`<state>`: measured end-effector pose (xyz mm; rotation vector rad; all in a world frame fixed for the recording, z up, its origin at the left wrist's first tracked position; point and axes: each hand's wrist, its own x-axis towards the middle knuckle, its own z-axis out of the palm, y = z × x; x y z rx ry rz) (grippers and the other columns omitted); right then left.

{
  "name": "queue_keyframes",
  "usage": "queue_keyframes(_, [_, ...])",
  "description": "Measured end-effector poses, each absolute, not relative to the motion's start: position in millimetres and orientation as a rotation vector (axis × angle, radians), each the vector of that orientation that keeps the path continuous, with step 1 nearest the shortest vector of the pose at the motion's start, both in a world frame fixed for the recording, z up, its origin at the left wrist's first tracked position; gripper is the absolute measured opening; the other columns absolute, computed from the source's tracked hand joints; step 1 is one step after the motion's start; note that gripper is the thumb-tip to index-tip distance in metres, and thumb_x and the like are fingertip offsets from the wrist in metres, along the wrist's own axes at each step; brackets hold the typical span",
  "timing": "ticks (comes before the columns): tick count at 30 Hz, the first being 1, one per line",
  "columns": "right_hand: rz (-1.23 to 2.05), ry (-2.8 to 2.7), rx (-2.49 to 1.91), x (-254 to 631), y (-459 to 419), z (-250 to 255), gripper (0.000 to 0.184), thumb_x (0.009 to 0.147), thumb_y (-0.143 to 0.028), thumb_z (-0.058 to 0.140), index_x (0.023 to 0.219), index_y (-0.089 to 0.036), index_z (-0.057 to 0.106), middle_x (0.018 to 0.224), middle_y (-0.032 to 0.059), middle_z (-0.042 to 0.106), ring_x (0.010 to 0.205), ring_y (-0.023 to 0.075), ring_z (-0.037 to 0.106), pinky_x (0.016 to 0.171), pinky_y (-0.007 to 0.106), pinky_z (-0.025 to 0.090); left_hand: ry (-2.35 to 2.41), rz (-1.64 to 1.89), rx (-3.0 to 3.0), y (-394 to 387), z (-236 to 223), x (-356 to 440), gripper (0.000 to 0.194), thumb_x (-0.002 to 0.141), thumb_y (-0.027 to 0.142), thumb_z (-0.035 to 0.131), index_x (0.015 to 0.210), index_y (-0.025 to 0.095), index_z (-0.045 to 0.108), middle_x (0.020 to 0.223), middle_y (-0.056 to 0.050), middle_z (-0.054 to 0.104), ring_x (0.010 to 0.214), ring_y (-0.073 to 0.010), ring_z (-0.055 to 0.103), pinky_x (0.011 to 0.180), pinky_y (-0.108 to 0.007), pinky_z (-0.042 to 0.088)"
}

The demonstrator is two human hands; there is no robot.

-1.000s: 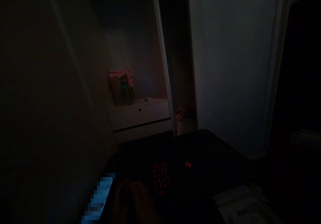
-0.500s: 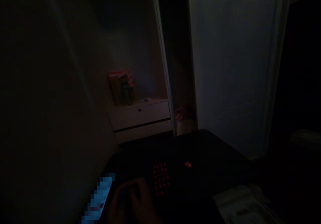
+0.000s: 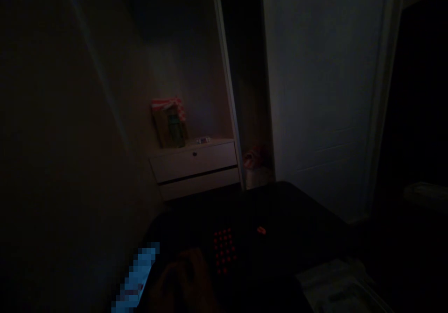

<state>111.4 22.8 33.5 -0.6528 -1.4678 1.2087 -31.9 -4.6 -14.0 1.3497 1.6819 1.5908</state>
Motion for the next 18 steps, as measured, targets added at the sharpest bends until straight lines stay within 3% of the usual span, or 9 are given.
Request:
queue_keyframes(3, [1.179, -1.472, -0.615, 110, 24, 31, 0.018, 0.092, -0.026, 0.059, 0.104, -0.022, 0.072, 0.108, 0.0091, 0.071, 0.106, 0.0265, 0.069, 0.097, 0.043, 0.053, 1.686, 1.582, 1.378, -3, -23, -37, 0.045, 0.085, 0.049, 0.056, 0.106, 0.016, 0.077, 0.112, -0.013, 0.08, 0.108, -0.0314, 0.073, 0.099, -0.041, 0.057])
queue_keyframes(6, [1.231, -1.462, -0.594, 111, 24, 32, 0.028, 0.088, -0.021, 0.063, 0.114, -0.023, 0.072, 0.116, 0.0097, 0.071, 0.112, 0.0272, 0.068, 0.1, 0.044, 0.052, 1.711, 1.577, 1.38, -3, -19, -33, 0.048, 0.085, 0.047, 0.055, 0.114, 0.013, 0.072, 0.119, -0.016, 0.077, 0.112, -0.0319, 0.072, 0.102, -0.043, 0.055])
queue_keyframes(10, [1.206, -1.516, -0.51, 111, 24, 31, 0.03, 0.085, -0.013, 0.063, 0.11, -0.025, 0.075, 0.118, 0.0085, 0.07, 0.115, 0.0254, 0.067, 0.103, 0.042, 0.05, 1.811, 1.692, 1.332, -9, -3, -21, 0.063, 0.093, 0.043, 0.048, 0.148, 0.012, 0.046, 0.149, -0.019, 0.058, 0.133, -0.0289, 0.06, 0.113, -0.045, 0.048])
queue_keyframes(13, [1.154, -1.546, -0.469, 110, 26, 28, 0.02, 0.088, -0.015, 0.061, 0.1, -0.024, 0.075, 0.112, 0.0078, 0.069, 0.111, 0.0243, 0.067, 0.1, 0.041, 0.05, 1.784, 1.645, 1.439, -10, 0, -20, 0.064, 0.092, 0.041, 0.049, 0.147, 0.009, 0.045, 0.152, -0.021, 0.055, 0.138, -0.0308, 0.055, 0.117, -0.049, 0.043])
queue_keyframes(18, [1.15, -1.554, -0.533, 109, 27, 22, 0.015, 0.092, -0.022, 0.059, 0.101, -0.024, 0.07, 0.108, 0.0073, 0.066, 0.105, 0.0247, 0.065, 0.096, 0.041, 0.049, 1.727, 1.572, 1.527, -4, -15, -32, 0.06, 0.093, 0.044, 0.05, 0.143, 0.011, 0.05, 0.147, -0.02, 0.061, 0.135, -0.0322, 0.059, 0.116, -0.052, 0.045])
